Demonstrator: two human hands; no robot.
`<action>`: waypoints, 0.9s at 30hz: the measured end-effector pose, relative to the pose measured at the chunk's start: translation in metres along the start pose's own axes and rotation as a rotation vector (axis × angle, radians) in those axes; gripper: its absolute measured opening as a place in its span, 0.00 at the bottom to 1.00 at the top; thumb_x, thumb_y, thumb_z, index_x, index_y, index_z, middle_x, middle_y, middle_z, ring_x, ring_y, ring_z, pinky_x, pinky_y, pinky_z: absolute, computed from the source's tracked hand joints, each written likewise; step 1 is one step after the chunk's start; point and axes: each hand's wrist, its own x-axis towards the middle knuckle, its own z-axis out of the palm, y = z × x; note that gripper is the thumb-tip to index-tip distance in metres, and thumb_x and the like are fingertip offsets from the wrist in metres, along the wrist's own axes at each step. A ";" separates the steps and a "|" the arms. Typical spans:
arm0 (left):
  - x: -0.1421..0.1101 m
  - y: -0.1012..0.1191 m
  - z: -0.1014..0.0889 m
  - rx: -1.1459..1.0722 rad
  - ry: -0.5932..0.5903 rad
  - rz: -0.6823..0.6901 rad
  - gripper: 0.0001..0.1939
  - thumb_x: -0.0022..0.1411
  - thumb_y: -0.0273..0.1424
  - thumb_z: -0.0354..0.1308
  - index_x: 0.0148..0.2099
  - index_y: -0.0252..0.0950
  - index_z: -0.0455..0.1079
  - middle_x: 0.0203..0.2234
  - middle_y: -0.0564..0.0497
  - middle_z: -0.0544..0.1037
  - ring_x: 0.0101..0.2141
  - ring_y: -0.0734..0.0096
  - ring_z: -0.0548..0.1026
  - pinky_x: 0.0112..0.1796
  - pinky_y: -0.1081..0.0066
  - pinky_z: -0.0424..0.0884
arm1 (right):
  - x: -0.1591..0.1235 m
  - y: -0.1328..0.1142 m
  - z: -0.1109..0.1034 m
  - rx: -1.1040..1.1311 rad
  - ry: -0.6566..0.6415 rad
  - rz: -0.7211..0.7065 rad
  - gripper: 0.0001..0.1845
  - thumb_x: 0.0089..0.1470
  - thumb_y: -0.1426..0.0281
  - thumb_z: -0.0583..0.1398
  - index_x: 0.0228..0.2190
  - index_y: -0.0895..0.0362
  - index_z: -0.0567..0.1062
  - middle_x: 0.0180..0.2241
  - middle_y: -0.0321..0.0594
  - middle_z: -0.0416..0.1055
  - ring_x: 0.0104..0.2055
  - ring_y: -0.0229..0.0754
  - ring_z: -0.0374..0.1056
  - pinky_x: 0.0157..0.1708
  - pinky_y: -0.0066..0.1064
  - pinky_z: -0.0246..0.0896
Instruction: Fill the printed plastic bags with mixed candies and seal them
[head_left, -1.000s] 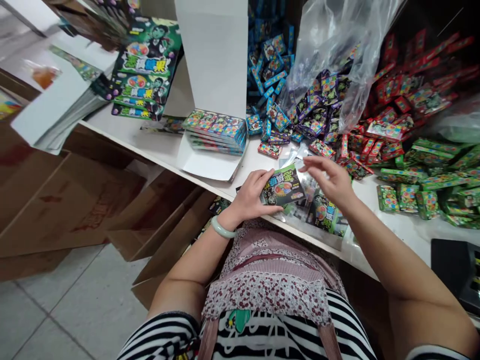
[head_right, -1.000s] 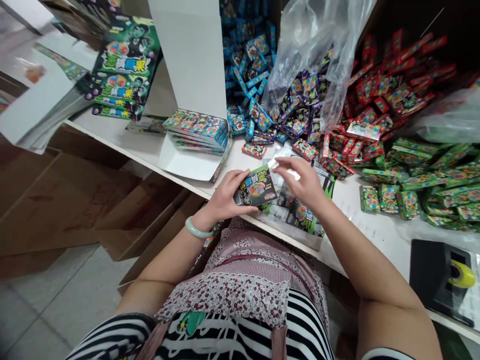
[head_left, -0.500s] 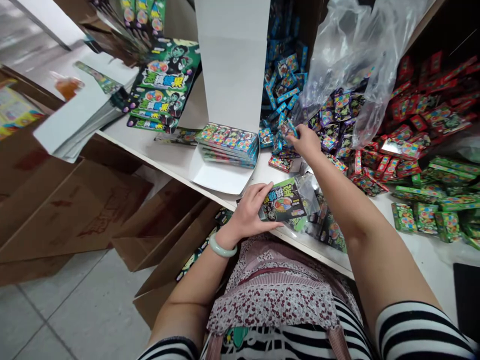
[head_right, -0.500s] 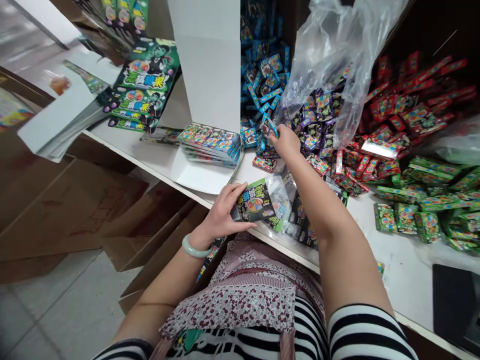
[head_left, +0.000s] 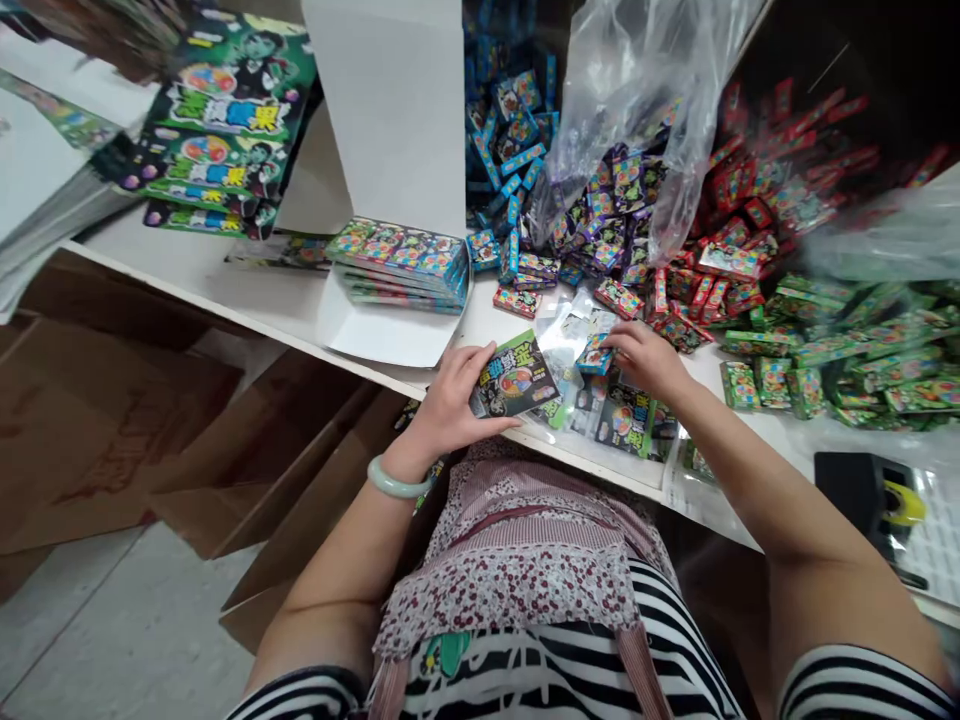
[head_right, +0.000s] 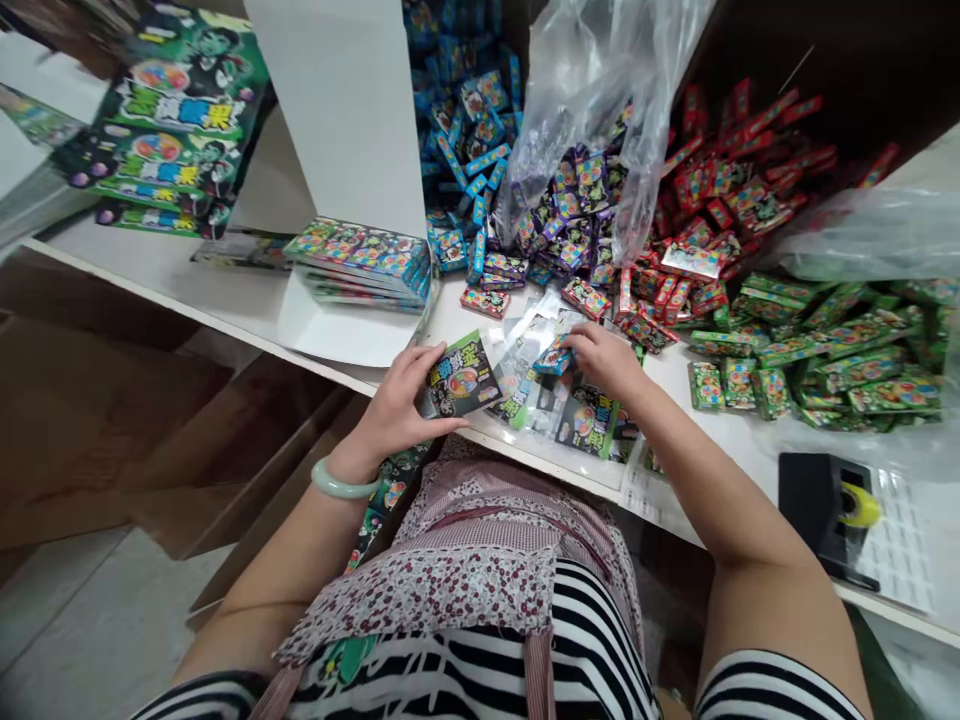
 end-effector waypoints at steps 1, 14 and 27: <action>0.000 0.001 0.002 0.005 -0.017 0.000 0.53 0.53 0.57 0.66 0.73 0.42 0.49 0.54 0.39 0.68 0.55 0.48 0.69 0.56 0.47 0.71 | -0.008 0.004 -0.001 -0.047 -0.066 -0.018 0.19 0.56 0.74 0.53 0.44 0.51 0.78 0.53 0.47 0.73 0.55 0.53 0.70 0.53 0.50 0.67; 0.005 0.010 0.011 -0.001 -0.175 0.008 0.51 0.54 0.56 0.65 0.72 0.40 0.51 0.55 0.38 0.68 0.55 0.47 0.69 0.56 0.47 0.70 | -0.027 -0.023 0.016 -0.100 -0.045 0.222 0.38 0.47 0.55 0.67 0.57 0.54 0.68 0.59 0.56 0.66 0.63 0.66 0.60 0.59 0.62 0.58; 0.009 0.020 0.024 -0.069 -0.185 0.123 0.54 0.54 0.55 0.67 0.73 0.40 0.48 0.56 0.36 0.67 0.55 0.46 0.69 0.55 0.47 0.70 | -0.065 -0.068 -0.039 -0.111 0.067 -0.157 0.33 0.54 0.61 0.65 0.59 0.53 0.65 0.58 0.55 0.66 0.59 0.60 0.64 0.56 0.54 0.62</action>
